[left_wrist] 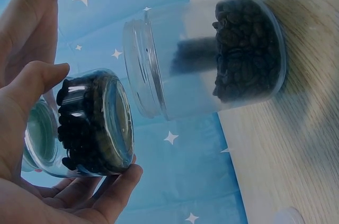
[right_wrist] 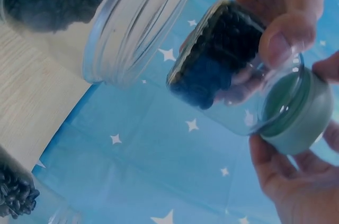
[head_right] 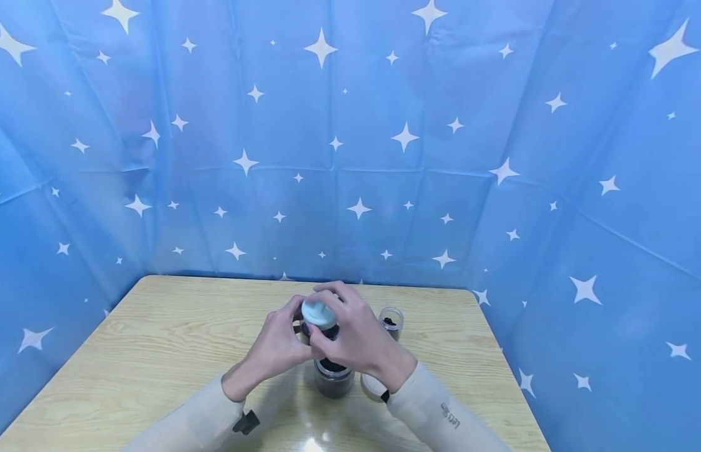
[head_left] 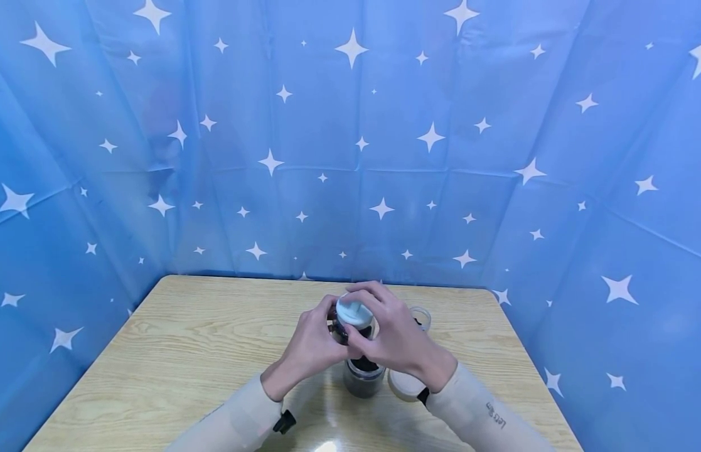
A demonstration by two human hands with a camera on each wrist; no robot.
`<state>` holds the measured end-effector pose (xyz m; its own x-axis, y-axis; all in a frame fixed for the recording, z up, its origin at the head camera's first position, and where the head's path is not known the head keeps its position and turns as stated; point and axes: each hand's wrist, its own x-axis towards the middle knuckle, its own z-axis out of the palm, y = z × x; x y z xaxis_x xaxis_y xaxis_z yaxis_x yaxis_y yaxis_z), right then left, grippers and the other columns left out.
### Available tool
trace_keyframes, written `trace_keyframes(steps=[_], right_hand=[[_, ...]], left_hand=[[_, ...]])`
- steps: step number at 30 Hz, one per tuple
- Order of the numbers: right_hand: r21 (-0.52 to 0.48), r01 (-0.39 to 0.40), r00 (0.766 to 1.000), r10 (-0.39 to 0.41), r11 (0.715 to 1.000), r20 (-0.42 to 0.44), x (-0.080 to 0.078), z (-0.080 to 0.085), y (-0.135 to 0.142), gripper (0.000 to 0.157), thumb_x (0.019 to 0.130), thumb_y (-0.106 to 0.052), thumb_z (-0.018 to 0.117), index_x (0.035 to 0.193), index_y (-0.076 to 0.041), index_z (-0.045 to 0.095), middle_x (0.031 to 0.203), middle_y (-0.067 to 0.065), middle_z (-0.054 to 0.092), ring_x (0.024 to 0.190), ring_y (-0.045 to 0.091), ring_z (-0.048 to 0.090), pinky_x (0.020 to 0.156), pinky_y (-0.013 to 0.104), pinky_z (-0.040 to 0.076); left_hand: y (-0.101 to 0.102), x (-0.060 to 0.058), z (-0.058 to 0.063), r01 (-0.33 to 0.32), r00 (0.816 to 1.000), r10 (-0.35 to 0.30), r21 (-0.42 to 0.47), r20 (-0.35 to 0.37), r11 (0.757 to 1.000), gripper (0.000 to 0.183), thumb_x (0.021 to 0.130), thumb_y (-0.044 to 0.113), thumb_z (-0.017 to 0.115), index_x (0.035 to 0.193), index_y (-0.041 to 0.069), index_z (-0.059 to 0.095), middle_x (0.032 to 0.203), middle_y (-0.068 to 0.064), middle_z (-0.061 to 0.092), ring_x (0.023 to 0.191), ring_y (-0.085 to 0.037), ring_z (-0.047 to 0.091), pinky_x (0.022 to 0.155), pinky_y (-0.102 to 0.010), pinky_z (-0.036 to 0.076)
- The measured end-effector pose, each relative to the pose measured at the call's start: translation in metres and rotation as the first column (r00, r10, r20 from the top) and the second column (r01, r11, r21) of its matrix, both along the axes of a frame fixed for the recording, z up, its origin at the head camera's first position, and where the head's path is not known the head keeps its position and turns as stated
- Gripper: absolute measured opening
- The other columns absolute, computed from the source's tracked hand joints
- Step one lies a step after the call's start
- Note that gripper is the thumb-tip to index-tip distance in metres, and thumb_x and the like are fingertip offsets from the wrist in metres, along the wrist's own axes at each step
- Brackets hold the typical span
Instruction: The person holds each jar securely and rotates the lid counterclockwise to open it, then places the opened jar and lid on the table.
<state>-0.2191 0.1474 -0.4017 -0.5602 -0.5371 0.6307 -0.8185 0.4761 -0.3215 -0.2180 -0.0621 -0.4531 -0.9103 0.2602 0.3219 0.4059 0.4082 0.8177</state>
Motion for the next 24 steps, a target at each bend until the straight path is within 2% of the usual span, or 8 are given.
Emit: trace_keyframes(steps=[9,24], right_hand=[[0.041,-0.11,0.994,0.109,0.993,0.022,-0.0075,0.003,0.0065,0.044,0.093,-0.008,0.082,0.136,-0.016,0.073,0.151,0.006,0.074,0.13,0.028,0.079,0.104,0.042,0.069],[0.048,-0.126,0.992,0.125,0.991,0.029,-0.0092,0.0032,0.0076,0.042,0.093,-0.006,0.081,0.134,-0.016,0.073,0.152,0.006,0.074,0.132,0.028,0.079,0.106,0.043,0.069]], left_hand=[[0.0,0.0005,-0.0013,0.006,1.0,-0.006,0.017,-0.008,1.0,0.069,0.081,0.021,0.102,0.139,0.013,0.067,0.123,-0.003,0.082,0.115,-0.018,0.081,0.099,-0.038,0.072],[0.0003,0.0,-0.002,0.008,1.0,-0.008,0.009,0.0,1.0,0.071,0.081,0.023,0.102,0.142,0.013,0.066,0.126,-0.005,0.081,0.117,-0.019,0.081,0.1,-0.041,0.072]])
